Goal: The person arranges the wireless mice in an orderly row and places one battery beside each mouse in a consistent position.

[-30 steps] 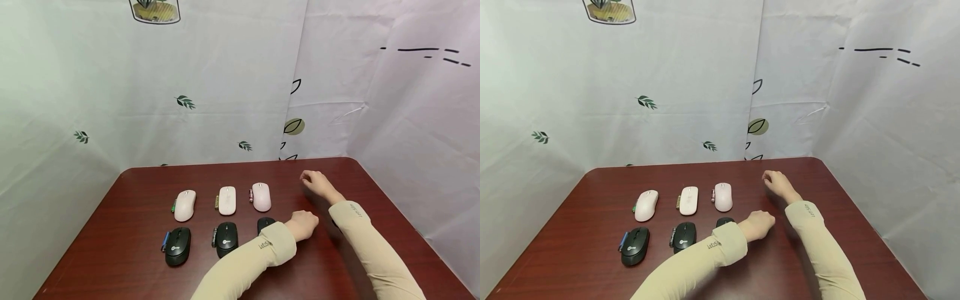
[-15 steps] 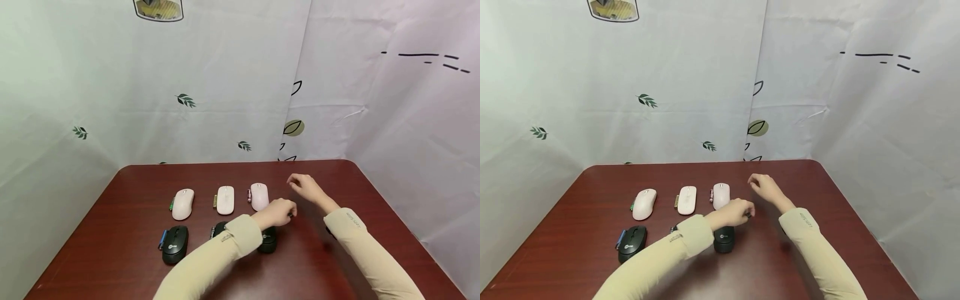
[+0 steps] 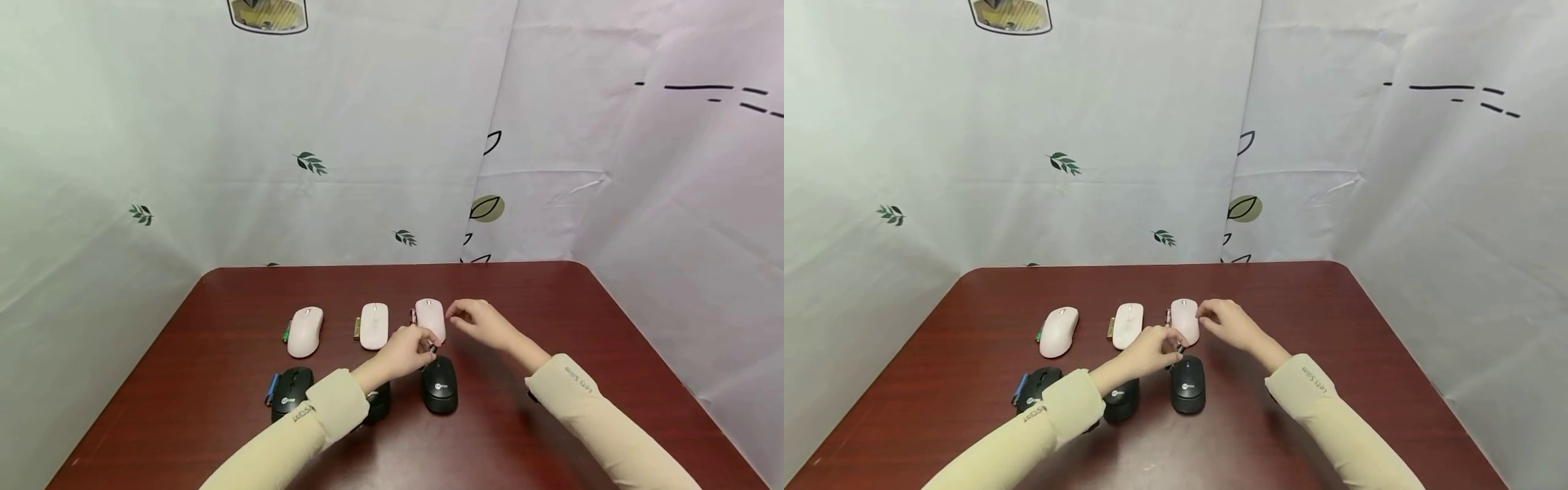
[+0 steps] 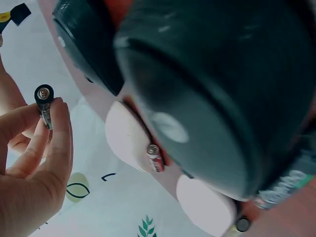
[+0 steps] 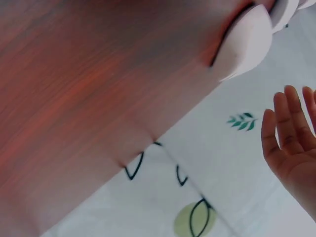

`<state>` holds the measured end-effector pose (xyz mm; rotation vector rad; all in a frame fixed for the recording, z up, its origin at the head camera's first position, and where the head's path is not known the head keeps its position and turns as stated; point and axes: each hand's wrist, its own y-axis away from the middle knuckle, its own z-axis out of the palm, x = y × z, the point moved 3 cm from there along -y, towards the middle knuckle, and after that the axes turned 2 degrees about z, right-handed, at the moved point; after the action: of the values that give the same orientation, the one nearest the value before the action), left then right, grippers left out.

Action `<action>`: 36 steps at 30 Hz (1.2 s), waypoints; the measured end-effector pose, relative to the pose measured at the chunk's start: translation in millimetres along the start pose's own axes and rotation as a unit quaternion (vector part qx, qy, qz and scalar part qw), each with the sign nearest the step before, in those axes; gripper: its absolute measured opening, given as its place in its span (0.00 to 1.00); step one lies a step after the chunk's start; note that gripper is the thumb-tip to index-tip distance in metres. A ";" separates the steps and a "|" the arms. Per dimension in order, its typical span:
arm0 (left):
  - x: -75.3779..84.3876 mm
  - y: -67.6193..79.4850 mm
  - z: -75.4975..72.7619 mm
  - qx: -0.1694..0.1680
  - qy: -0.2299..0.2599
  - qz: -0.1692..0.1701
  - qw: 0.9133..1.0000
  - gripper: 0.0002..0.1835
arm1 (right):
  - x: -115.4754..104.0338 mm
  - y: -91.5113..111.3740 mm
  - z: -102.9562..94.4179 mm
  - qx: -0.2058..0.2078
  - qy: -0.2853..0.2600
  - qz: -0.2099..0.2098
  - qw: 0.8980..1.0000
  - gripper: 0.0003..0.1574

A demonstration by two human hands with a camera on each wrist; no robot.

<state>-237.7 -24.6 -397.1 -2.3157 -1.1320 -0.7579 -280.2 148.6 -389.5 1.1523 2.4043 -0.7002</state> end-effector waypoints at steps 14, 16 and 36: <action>-16.7 10.8 1.2 0.001 -0.054 -0.051 0.997 0.07 | -37.8 17.0 21.0 -0.219 0.066 0.006 0.973 0.26; -17.0 9.2 3.9 0.003 -0.064 -0.064 0.996 0.07 | -42.7 19.9 26.4 -0.249 0.080 0.010 0.965 0.30; -35.8 -9.3 18.7 -0.071 0.003 -0.156 0.985 0.06 | -58.4 19.0 41.9 -0.255 0.174 0.004 0.951 0.31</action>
<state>-258.5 -28.4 -432.8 -2.2743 -1.5045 -0.9845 -225.5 98.9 -397.2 1.1224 2.6298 0.1534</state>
